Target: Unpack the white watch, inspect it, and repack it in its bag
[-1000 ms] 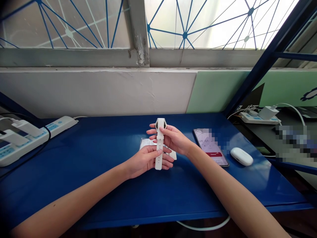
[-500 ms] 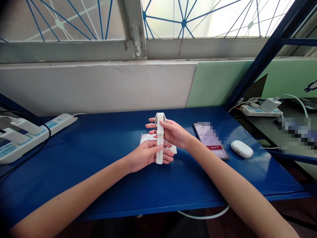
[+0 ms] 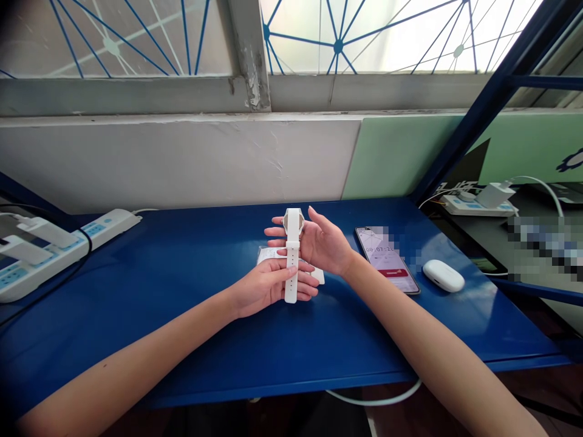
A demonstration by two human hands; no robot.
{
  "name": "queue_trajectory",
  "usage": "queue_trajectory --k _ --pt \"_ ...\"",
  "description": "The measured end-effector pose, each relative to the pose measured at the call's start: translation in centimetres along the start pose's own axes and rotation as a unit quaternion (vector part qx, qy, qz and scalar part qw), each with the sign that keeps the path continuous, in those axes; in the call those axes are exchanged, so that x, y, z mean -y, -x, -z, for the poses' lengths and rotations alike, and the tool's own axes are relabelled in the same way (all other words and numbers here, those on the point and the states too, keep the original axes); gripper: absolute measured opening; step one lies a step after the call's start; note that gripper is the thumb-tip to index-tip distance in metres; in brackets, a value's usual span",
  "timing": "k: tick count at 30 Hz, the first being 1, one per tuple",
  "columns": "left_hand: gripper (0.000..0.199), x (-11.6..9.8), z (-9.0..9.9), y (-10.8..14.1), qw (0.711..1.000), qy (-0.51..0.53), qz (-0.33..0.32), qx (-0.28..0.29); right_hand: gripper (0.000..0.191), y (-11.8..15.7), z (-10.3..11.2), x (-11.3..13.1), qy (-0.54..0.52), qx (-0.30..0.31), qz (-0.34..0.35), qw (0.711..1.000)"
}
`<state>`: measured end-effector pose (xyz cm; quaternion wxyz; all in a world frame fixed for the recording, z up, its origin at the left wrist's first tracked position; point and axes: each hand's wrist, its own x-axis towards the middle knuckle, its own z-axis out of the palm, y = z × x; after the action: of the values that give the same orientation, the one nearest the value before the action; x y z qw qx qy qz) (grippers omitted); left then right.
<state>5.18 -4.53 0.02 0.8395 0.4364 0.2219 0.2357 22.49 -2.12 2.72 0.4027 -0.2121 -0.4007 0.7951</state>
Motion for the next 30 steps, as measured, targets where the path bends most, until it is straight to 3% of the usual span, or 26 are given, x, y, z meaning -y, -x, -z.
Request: queue_trajectory --k 9,20,25,30 --pt "0.024 -0.2 0.2 -0.3 0.999 0.012 -0.021 -0.042 0.058 -0.1 0.8 0.2 -0.014 0.01 0.018 1.0" --pt "0.032 -1.2 0.8 -0.2 0.996 0.064 0.017 0.058 0.042 -0.5 1.0 -0.4 -0.003 -0.026 0.043 0.999" --pt "0.032 -1.4 1.1 -0.3 0.995 0.072 0.02 0.069 0.038 -0.9 1.2 -1.0 -0.008 -0.067 0.065 0.996" --pt "0.033 -1.4 1.2 -0.3 0.995 0.076 0.016 0.061 0.045 -0.6 1.1 -0.6 -0.005 -0.048 0.038 0.998"
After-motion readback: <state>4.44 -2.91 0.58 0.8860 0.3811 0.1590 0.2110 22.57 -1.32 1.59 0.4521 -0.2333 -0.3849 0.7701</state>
